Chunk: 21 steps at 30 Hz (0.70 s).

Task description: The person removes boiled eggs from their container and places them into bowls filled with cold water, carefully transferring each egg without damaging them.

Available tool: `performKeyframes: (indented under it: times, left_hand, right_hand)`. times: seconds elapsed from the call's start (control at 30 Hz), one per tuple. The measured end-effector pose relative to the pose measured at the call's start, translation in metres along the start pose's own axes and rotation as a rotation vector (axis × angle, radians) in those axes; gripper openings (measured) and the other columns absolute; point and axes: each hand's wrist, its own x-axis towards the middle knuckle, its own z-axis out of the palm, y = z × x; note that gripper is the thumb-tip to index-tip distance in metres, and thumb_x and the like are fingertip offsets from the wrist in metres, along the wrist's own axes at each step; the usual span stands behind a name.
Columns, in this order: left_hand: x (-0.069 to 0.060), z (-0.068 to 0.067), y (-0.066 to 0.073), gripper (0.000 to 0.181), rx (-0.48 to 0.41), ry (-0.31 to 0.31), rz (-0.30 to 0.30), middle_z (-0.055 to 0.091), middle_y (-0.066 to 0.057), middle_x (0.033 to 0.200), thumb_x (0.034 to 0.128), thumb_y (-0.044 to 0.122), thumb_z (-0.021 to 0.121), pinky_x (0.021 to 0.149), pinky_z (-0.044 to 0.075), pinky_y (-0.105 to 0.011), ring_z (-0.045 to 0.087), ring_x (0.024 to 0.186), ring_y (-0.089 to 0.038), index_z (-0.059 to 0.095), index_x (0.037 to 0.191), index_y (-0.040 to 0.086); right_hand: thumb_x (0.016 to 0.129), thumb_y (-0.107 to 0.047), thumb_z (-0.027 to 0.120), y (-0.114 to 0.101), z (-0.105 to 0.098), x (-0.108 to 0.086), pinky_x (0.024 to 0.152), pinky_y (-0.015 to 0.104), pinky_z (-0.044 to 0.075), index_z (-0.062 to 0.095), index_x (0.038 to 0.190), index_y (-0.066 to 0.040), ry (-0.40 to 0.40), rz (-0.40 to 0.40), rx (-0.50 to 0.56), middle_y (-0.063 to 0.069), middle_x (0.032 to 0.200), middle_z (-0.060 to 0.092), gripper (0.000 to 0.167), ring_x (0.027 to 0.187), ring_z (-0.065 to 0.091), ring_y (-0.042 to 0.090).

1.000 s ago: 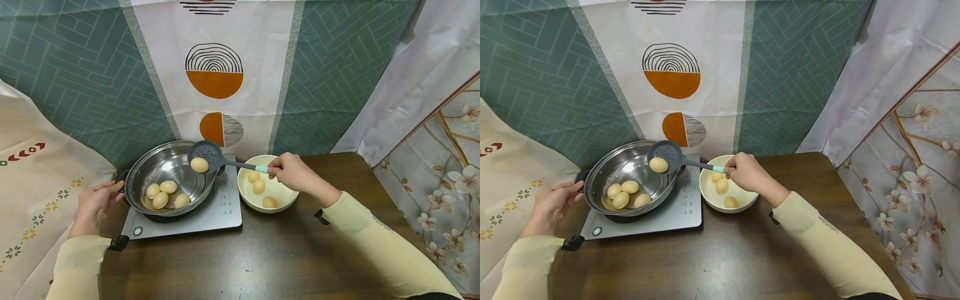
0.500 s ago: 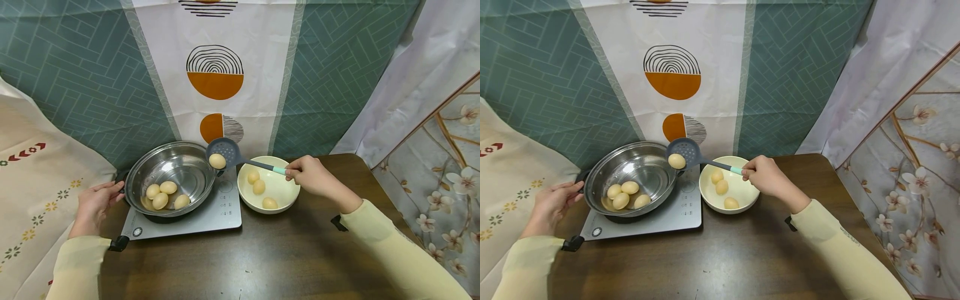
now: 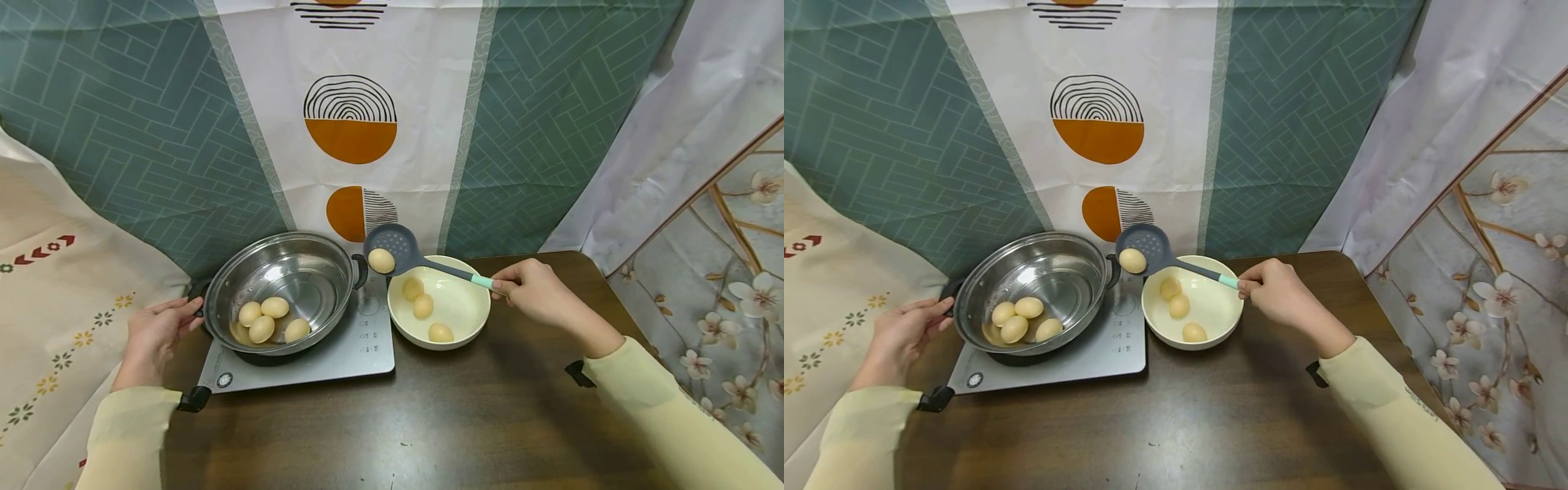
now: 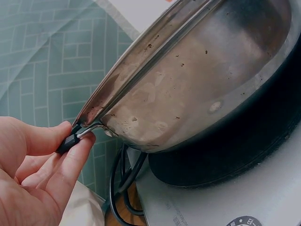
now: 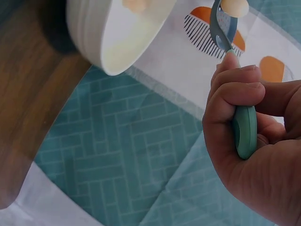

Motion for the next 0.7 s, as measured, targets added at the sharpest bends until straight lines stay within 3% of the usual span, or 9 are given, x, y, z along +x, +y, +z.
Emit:
performKeyframes:
  times: [0.53,0.7]
  left_hand:
    - [-0.003,0.003,0.002,0.02,0.027,0.042,-0.016,0.071,0.002,0.073,0.0757,0.007,0.077,0.062,0.061,-0.025,0.07,0.065,-0.012,0.064,0.089,0.015]
    - [-0.001,0.001,0.001,0.021,0.038,0.031,-0.008,0.071,0.002,0.074,0.0747,0.008,0.078,0.063,0.061,-0.025,0.07,0.066,-0.013,0.064,0.089,0.015]
  right_hand:
    - [0.095,-0.021,0.054,0.043,-0.009,-0.018,0.047,0.024,0.039,0.07,0.093,-0.008,0.03,0.075,-0.045,0.002,0.071,0.064,0.021,0.065,0.054,0.016]
    - [0.094,-0.019,0.054,0.056,-0.008,-0.021,0.045,0.023,0.037,0.07,0.092,-0.007,0.068,0.072,-0.083,0.004,0.077,0.066,0.02,0.058,0.045,0.014]
